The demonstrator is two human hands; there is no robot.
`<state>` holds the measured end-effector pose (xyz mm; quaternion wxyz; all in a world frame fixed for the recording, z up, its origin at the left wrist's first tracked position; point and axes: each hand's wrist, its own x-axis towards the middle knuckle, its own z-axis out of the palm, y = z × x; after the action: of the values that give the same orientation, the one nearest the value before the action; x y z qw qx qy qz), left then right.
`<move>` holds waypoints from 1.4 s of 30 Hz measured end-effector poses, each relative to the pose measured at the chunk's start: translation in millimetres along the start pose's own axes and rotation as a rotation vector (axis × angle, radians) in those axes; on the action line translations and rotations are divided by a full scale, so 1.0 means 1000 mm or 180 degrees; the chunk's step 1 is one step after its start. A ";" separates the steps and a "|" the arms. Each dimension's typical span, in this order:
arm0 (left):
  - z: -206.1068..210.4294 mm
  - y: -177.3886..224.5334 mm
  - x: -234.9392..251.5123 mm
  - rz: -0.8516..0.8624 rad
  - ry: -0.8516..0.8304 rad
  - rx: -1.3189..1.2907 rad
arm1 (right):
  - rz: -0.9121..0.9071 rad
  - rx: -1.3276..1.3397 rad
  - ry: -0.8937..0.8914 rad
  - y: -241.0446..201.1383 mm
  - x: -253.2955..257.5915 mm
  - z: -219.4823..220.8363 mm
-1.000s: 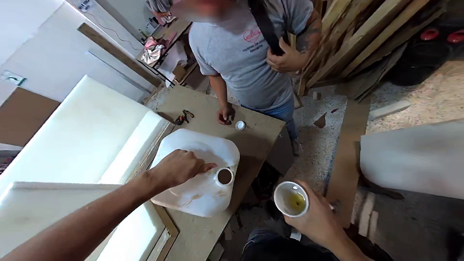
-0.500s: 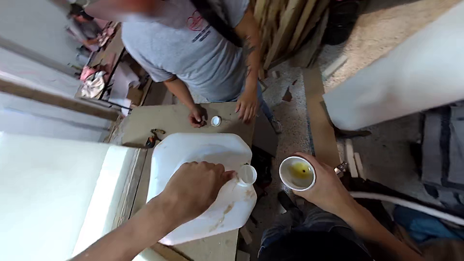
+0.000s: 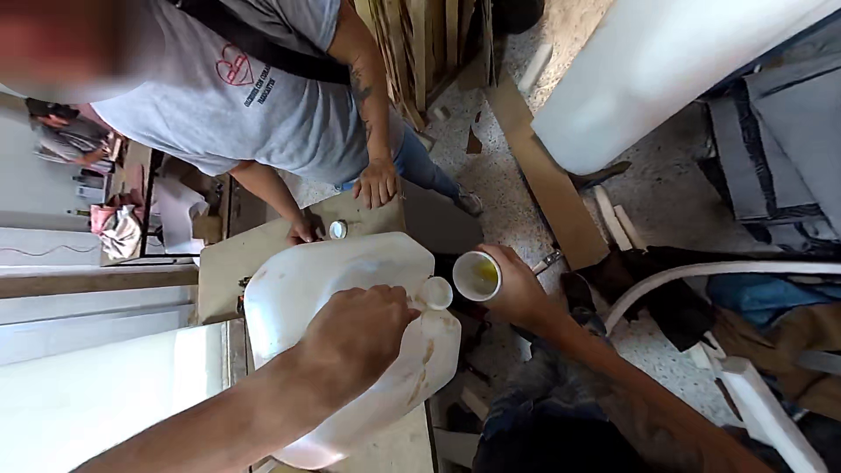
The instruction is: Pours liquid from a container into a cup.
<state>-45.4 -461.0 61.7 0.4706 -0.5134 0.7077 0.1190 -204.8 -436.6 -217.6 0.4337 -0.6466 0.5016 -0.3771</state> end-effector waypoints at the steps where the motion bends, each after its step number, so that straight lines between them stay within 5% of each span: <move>1: -0.007 0.009 0.007 -0.0012 -0.0144 0.0058 | -0.0062 -0.0041 0.0047 0.005 0.002 0.003; 7: -0.023 0.041 0.031 -0.0071 -0.0355 0.0339 | -0.0494 -0.0373 0.0251 0.023 0.002 0.013; 18: -0.044 0.067 0.051 -0.0214 -0.0819 0.0287 | -0.0403 -0.0056 0.0195 0.047 0.002 0.025; 42: -0.052 0.102 0.077 -0.0308 -0.0939 0.0366 | -0.0312 0.0048 0.0069 0.071 0.001 0.016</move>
<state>-161.7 -496.6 -3.8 0.6032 -0.4960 0.6110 0.1297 -212.6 -443.4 -289.8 0.4141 -0.6630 0.4712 -0.4086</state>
